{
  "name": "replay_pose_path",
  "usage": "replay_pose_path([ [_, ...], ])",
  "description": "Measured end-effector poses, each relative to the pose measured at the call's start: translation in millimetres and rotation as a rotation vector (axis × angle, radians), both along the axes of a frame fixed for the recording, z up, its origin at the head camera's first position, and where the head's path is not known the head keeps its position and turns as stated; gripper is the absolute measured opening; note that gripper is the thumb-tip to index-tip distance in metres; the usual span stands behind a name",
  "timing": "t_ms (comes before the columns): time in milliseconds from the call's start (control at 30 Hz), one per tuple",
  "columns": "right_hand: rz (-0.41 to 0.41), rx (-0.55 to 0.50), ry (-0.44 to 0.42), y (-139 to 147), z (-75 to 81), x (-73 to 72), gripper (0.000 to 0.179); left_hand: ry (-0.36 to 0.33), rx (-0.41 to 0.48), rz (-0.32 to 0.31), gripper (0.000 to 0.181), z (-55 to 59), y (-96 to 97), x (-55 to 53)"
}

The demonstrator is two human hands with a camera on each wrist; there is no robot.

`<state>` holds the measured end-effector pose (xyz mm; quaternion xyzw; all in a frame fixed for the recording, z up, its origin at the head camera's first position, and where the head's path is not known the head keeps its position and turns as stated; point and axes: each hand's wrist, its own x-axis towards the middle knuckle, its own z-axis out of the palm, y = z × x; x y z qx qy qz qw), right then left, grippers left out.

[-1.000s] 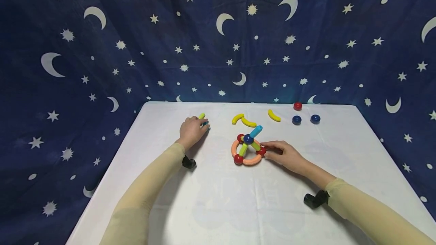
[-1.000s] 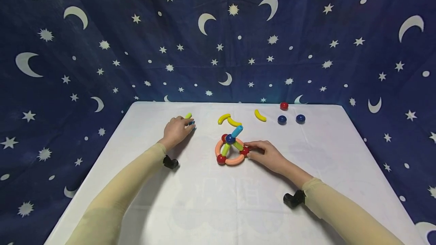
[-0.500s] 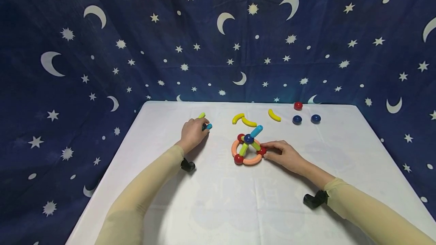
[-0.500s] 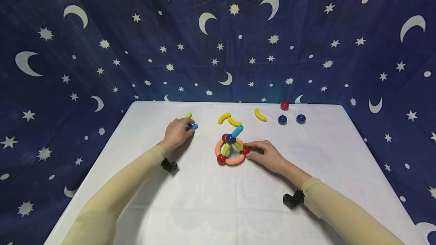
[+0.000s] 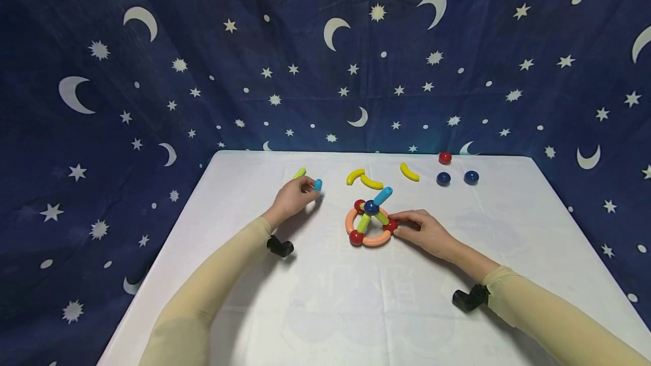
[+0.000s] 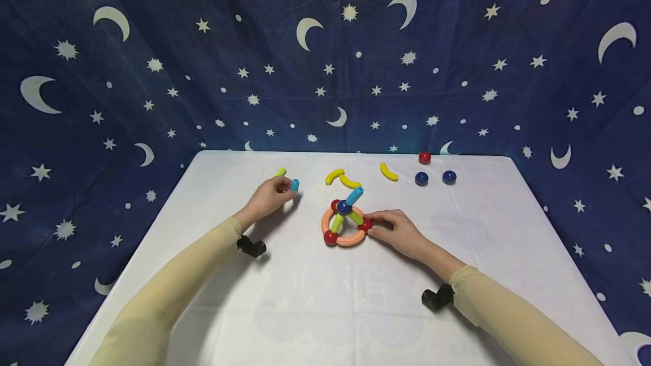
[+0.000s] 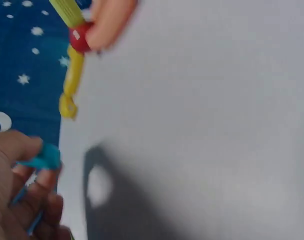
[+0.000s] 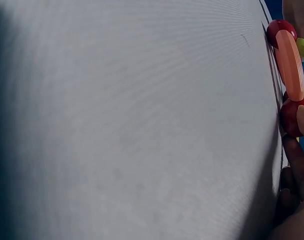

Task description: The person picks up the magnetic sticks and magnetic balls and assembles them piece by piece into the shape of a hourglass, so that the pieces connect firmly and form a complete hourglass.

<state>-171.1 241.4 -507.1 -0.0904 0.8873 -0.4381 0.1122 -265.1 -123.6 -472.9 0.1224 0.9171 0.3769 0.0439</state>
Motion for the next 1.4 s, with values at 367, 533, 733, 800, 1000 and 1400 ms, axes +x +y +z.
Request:
replay_pose_path([
  [367,-0.014,-0.006,-0.007,-1.6,-0.4,-0.1,0.045,-0.206,0.548,-0.211,0.029,22.9,48.7,33.5],
  [533,-0.012,-0.023,0.002,-0.8,-0.7,-1.4,0.043,-0.164,0.584,-0.267,0.026,31.1,65.1,45.0],
  [733,-0.006,-0.031,0.002,0.2,-1.0,-2.0,0.042,-0.145,0.608,-0.269,0.024,33.0,74.7,50.2],
  [800,-0.007,-0.032,-0.001,0.2,-0.9,-1.8,0.042,-0.142,0.611,-0.264,0.023,32.3,76.6,50.9],
  [1000,-0.002,-0.023,0.008,0.5,-0.4,-1.5,0.045,-0.144,0.604,-0.279,0.021,26.1,81.6,52.0],
  [1400,-0.015,-0.024,-0.006,0.1,-1.6,-1.0,0.045,-0.12,0.555,-0.263,0.021,16.4,84.2,54.1],
])
